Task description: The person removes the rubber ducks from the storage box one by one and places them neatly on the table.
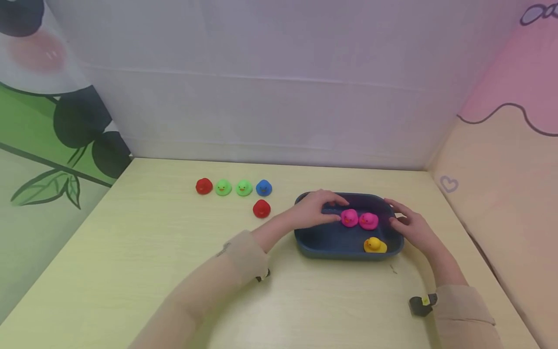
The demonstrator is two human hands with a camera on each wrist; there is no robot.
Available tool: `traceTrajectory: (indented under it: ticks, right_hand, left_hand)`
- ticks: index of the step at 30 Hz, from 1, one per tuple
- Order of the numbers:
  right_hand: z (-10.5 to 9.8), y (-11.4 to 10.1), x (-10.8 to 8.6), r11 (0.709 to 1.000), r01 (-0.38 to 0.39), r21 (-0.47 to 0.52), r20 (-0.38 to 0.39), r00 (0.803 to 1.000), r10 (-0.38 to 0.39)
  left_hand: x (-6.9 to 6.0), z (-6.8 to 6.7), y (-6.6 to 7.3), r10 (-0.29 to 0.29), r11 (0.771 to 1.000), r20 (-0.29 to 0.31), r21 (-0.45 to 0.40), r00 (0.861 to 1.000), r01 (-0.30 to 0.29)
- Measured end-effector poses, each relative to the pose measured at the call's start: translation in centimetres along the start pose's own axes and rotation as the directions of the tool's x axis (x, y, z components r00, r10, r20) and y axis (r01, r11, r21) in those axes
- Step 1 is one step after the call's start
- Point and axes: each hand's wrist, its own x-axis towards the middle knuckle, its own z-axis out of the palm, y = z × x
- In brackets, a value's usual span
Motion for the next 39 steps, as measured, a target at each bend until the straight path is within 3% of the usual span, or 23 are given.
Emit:
traceTrajectory:
  ticks: [12, 20, 39]
  right_hand:
    - [-0.1, -0.2, 0.0, 1.0, -0.016, 0.002, 0.008, 1.0, 0.016]
    - [-0.2, -0.3, 0.0, 1.0, -0.017, 0.012, 0.013, 1.0, 0.017]
    - [0.0, -0.2, 0.0, 1.0, -0.007, 0.001, -0.001, 1.0, 0.007]
  left_hand:
    - [1.8, 1.5, -0.8, -0.044, 0.998, 0.093, 0.059, 0.995, 0.039]
    - [2.4, 1.9, -1.0, -0.08, 0.993, 0.174, 0.1, 0.982, 0.064]
    - [3.2, 2.7, -1.4, -0.099, 0.984, 0.239, 0.171, 0.966, 0.059]
